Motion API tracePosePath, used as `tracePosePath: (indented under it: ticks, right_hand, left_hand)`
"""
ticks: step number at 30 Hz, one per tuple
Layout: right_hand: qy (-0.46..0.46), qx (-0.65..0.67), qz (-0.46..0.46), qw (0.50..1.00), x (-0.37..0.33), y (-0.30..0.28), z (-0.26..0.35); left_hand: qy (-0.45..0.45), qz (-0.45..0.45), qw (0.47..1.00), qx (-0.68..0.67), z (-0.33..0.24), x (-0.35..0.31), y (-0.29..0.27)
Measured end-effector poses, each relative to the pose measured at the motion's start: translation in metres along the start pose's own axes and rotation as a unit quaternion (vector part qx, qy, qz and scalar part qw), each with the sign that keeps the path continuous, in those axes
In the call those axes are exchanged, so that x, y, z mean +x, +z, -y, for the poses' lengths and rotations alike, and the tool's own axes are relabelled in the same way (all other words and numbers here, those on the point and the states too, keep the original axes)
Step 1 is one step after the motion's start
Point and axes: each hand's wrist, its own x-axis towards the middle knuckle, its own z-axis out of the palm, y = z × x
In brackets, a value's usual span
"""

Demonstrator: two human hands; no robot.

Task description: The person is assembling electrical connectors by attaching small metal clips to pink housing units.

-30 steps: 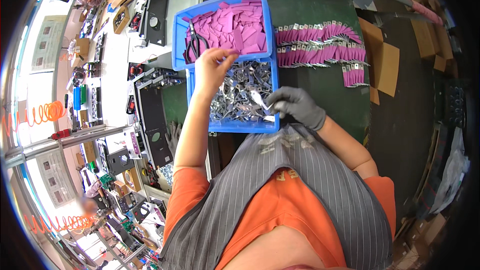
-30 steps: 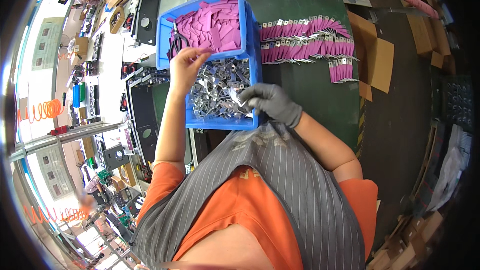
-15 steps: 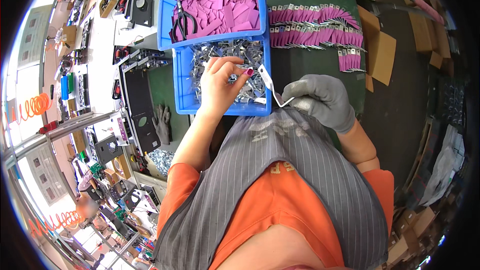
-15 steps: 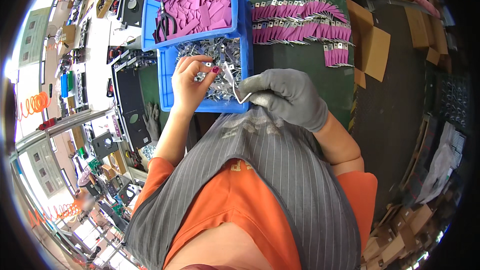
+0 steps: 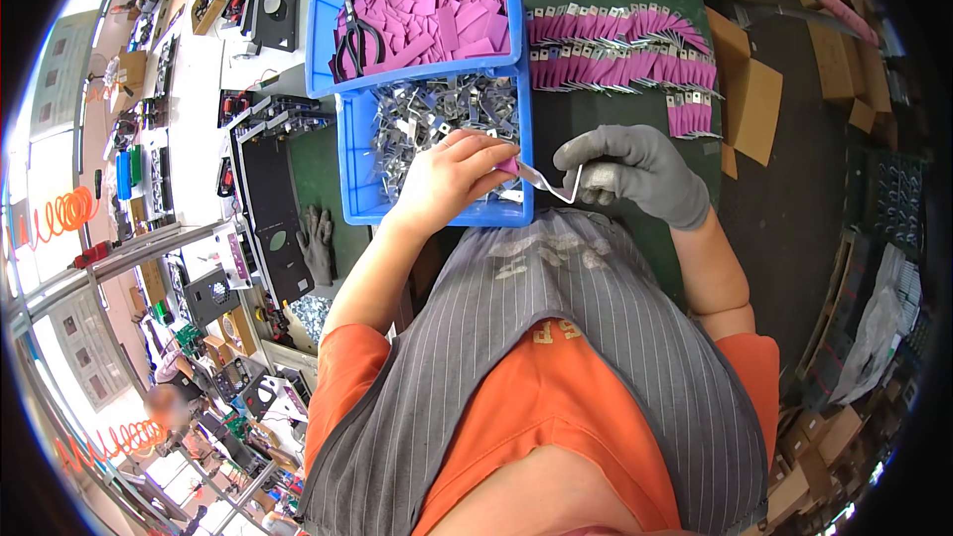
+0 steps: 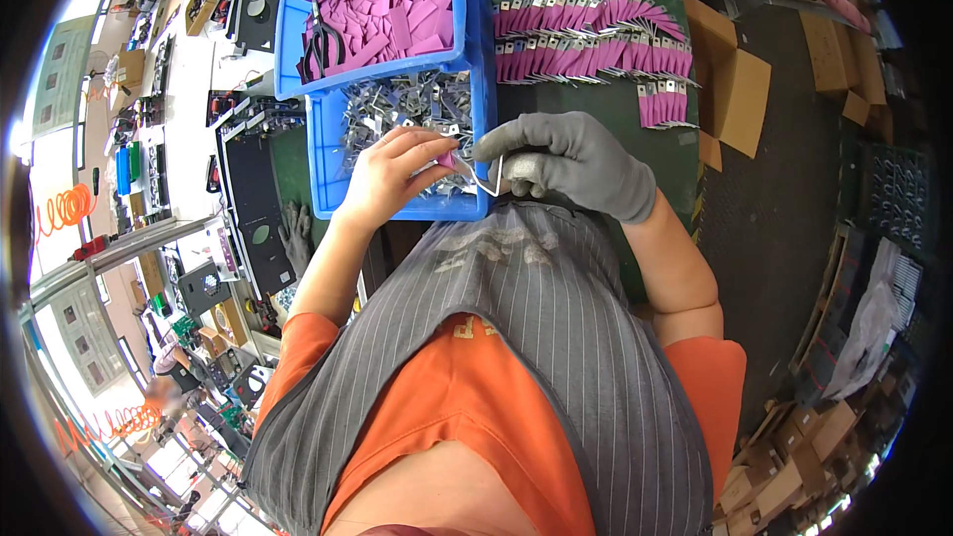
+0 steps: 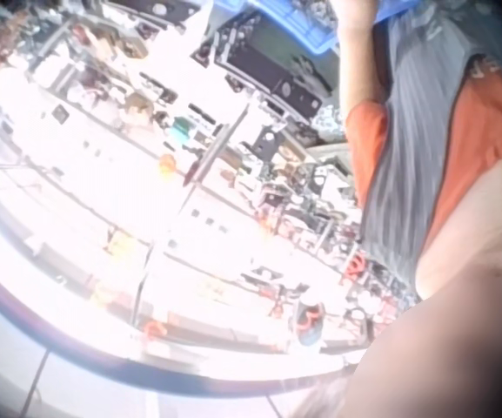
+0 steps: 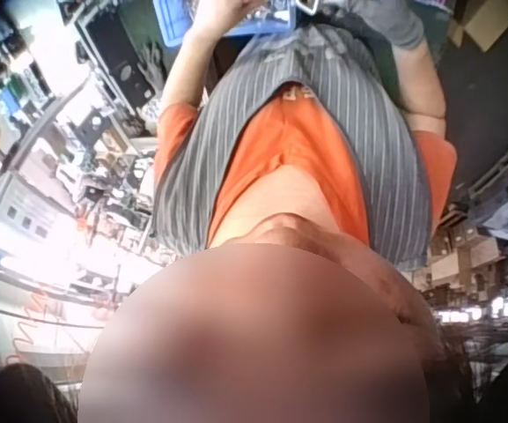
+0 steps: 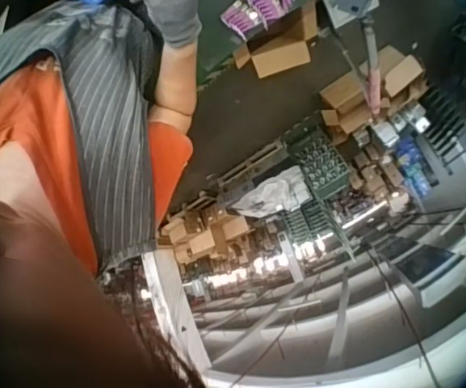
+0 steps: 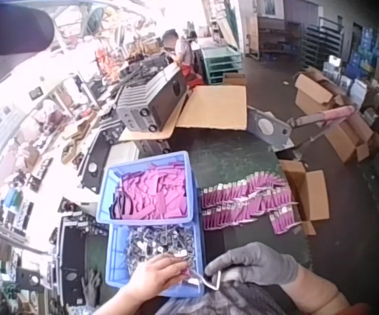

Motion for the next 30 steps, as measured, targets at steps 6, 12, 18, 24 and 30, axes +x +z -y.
tracePosePath:
  ticks: [6,12,18,24,30]
  right_hand:
    - [0.069,0.077,-0.016,0.995,0.006,-0.011,-0.007]
    - [-0.046,-0.169,-0.069,0.982,0.025,-0.006,-0.047]
    - [-0.022,-0.268,-0.057,0.962,0.019,-0.009,-0.052]
    - [0.007,-0.43,-0.272,0.861,-0.051,-0.076,-0.112]
    - [0.229,-0.507,-0.457,0.694,-0.125,-0.134,-0.164]
  left_hand:
    - [0.022,0.004,1.0,-0.018,-0.004,0.0,0.004]
    - [0.006,0.043,0.999,-0.018,-0.012,0.001,0.012]
    - [-0.006,0.019,1.0,-0.019,-0.016,-0.002,0.029]
    - [-0.271,0.03,0.959,0.075,0.046,-0.033,0.029]
    - [-0.2,0.156,0.962,0.098,0.069,-0.059,0.059]
